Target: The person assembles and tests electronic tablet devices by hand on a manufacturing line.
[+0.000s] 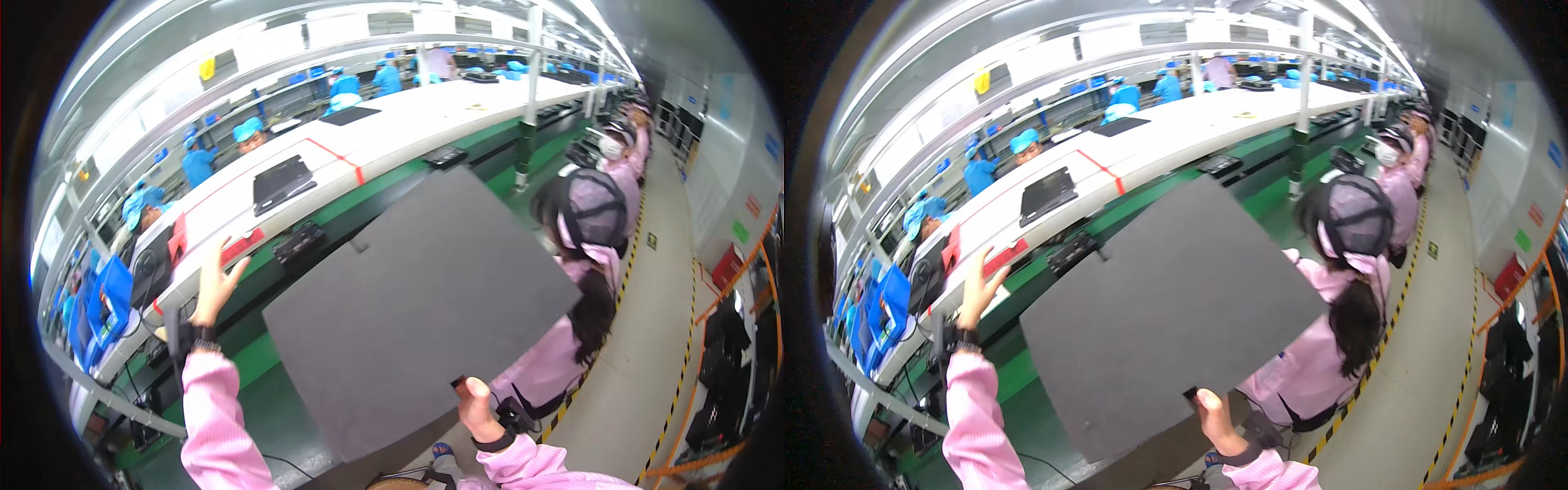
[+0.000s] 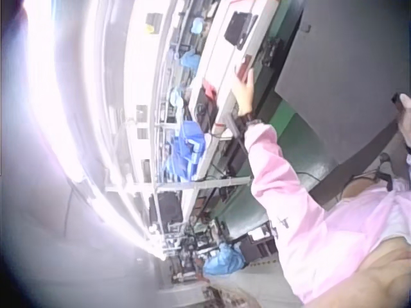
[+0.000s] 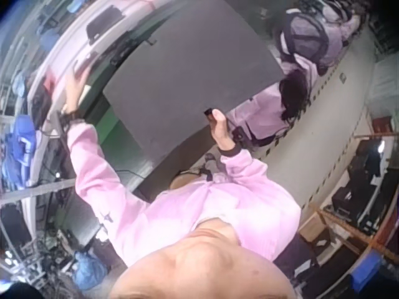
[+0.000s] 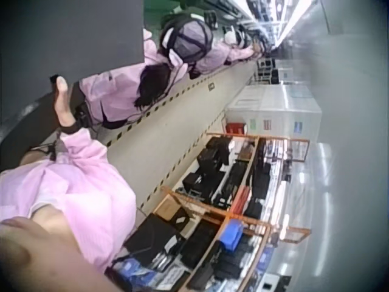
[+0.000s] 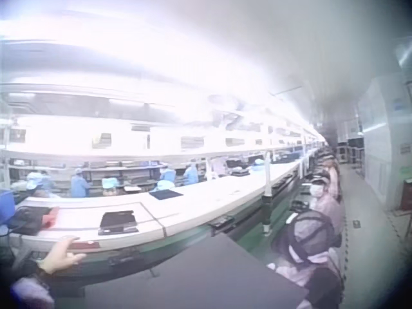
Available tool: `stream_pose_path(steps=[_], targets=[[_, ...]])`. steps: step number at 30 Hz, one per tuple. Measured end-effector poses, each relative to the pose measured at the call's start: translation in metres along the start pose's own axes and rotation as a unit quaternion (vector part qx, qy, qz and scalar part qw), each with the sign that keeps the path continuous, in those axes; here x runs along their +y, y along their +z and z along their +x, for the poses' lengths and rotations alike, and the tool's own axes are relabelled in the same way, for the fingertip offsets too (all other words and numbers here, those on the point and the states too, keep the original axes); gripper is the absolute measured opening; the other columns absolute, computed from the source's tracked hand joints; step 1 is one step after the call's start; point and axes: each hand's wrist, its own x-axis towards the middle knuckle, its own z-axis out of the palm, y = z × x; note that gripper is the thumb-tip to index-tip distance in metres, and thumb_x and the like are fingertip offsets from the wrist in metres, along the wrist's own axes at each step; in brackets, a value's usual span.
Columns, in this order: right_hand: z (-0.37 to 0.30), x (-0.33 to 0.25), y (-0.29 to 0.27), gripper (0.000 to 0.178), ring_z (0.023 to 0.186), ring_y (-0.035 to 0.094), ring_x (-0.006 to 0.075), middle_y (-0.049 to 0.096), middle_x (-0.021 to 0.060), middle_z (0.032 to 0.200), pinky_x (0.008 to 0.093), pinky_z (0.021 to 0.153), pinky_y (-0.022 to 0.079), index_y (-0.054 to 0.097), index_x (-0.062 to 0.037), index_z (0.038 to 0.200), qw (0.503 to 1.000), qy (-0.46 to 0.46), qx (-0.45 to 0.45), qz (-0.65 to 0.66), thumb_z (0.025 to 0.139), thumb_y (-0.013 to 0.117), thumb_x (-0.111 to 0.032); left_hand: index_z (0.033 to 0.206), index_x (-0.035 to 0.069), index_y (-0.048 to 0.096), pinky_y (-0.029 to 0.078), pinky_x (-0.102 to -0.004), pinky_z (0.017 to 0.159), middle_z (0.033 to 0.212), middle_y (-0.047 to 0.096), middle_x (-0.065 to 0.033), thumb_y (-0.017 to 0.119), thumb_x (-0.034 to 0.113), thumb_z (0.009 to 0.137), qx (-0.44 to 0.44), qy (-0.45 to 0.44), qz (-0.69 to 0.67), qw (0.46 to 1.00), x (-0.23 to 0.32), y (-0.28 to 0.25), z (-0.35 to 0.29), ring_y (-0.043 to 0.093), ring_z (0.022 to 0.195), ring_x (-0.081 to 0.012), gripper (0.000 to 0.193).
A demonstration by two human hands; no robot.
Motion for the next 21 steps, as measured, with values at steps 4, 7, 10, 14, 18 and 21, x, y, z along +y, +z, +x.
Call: stream_pose_path(steps=[4,7,10,14,18,21], targets=[[0.021,-0.024,0.012,0.028,0.076,0.049,0.0159,0.055,0.0027,0.079,0.0303,0.067,0.037,0.053,-0.0102,0.072,0.998,-0.026,0.049,-0.023,0.068,0.060,-0.037,0.134,0.001,0.034,0.029,-0.0441,0.105,0.135,0.037,-0.0232,0.071,0.039,0.074,-0.022,0.078,0.098,0.992,0.001,0.045,0.071,0.034,0.128,-0.0374,0.080],[0.040,-0.016,0.008,0.041,0.087,0.051,0.0192,0.055,0.0041,0.090,0.0333,0.076,0.039,0.055,-0.0081,0.088,0.997,-0.037,0.052,-0.046,0.068,0.057,-0.044,0.138,0.001,0.027,0.025,-0.0457,0.107,0.141,0.029,-0.0246,0.072,0.047,0.070,-0.056,0.090,0.196,0.975,-0.001,0.070,0.112,0.028,0.131,-0.0389,0.094],[0.047,-0.016,0.032,0.056,0.100,0.050,0.0228,0.055,0.0081,0.106,0.0366,0.086,0.038,0.053,-0.0051,0.106,0.997,-0.054,0.048,-0.033,0.069,0.057,-0.046,0.140,0.000,0.023,0.022,-0.0462,0.109,0.143,0.026,-0.0242,0.061,0.061,0.072,-0.083,0.077,0.220,0.969,-0.020,0.109,0.141,0.024,0.133,-0.0375,0.098],[0.054,0.009,0.035,0.067,0.110,0.046,0.0256,0.050,0.0116,0.119,0.0396,0.093,0.035,0.047,-0.0033,0.118,0.998,-0.019,0.051,-0.028,0.070,0.056,-0.049,0.136,-0.003,0.030,0.022,-0.0473,0.108,0.139,0.033,-0.0244,0.047,0.071,0.075,-0.077,0.053,0.196,0.976,-0.026,0.142,0.155,0.028,0.133,-0.0342,0.098],[0.059,0.025,0.052,0.067,0.109,0.047,0.0264,0.051,0.0130,0.118,0.0378,0.091,0.037,0.048,-0.0015,0.117,0.995,-0.060,0.074,0.010,0.070,0.055,-0.049,0.101,-0.003,0.053,0.046,-0.0387,0.080,0.101,0.059,-0.0196,0.060,0.052,0.078,0.014,0.118,0.183,0.976,-0.021,0.162,0.151,0.057,0.098,-0.0322,0.059],[0.051,0.041,0.069,0.065,0.108,0.047,0.0263,0.051,0.0134,0.117,0.0369,0.091,0.038,0.048,-0.0011,0.115,0.991,-0.087,0.093,0.036,0.071,0.053,-0.049,0.079,0.005,0.051,0.048,-0.0359,0.057,0.072,0.060,-0.0112,0.068,0.032,0.074,0.013,0.147,0.196,0.969,-0.001,0.131,0.137,0.062,0.070,-0.0269,0.033]])
